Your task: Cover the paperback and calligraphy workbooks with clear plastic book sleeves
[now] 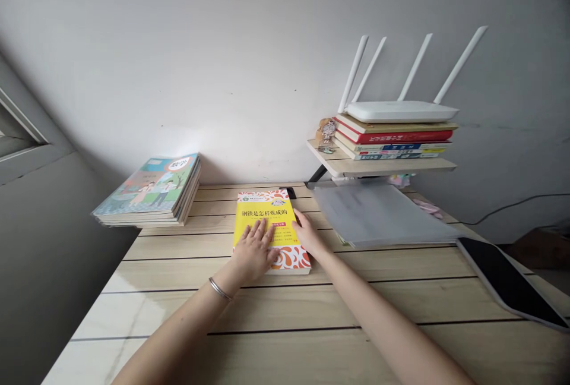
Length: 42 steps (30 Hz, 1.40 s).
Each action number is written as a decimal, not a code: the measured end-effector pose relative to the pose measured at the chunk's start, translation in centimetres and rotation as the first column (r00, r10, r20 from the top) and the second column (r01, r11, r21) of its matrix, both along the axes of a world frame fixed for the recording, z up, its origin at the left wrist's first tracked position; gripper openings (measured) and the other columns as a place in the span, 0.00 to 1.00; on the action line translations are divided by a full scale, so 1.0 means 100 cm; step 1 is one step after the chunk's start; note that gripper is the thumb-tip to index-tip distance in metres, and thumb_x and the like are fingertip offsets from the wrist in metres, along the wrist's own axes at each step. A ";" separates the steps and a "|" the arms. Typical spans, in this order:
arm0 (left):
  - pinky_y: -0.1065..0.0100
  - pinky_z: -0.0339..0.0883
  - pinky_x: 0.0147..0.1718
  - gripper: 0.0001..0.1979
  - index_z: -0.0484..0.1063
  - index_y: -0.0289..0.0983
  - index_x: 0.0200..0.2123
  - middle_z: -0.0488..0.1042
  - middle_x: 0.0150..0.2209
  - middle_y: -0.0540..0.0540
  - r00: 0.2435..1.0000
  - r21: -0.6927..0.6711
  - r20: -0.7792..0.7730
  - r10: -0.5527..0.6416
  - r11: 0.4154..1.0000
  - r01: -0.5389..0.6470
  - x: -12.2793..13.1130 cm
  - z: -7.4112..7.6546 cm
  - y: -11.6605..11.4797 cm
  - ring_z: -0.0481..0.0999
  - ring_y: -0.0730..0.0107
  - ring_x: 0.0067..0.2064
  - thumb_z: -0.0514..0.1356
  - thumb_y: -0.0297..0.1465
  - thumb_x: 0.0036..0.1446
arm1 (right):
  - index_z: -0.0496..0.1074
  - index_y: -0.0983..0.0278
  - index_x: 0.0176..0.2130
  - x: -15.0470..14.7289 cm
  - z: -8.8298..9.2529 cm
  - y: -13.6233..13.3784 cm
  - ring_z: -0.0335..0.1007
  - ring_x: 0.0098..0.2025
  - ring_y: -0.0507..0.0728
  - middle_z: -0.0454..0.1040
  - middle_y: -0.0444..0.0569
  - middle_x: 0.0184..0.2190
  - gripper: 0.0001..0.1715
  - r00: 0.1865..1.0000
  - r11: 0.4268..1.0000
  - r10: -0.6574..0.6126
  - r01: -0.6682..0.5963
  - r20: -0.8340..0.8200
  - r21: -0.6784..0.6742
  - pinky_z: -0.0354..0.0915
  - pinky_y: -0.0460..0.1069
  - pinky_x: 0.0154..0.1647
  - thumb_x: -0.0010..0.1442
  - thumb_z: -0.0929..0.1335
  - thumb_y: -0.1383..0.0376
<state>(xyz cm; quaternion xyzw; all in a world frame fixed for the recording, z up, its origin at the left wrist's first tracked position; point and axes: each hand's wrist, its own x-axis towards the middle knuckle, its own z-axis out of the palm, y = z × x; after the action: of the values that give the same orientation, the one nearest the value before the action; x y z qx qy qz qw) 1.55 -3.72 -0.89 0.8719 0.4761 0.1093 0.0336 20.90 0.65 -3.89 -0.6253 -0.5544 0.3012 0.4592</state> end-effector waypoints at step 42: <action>0.61 0.64 0.49 0.23 0.52 0.29 0.58 0.64 0.55 0.29 0.369 -0.569 0.614 0.698 0.715 -0.406 -0.029 0.008 0.011 0.71 0.61 0.52 0.49 0.23 0.59 | 0.74 0.63 0.47 -0.009 0.000 -0.033 0.71 0.39 0.56 0.75 0.50 0.39 0.22 0.995 0.996 -0.085 0.086 -0.053 0.016 0.67 0.50 0.44 0.53 0.63 0.67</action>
<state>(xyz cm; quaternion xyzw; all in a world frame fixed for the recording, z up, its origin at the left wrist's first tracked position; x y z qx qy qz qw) -1.31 -2.61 -0.09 0.4909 0.6856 0.4118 0.3455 20.05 -2.67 -3.90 -0.6362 -0.5175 0.2925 0.4918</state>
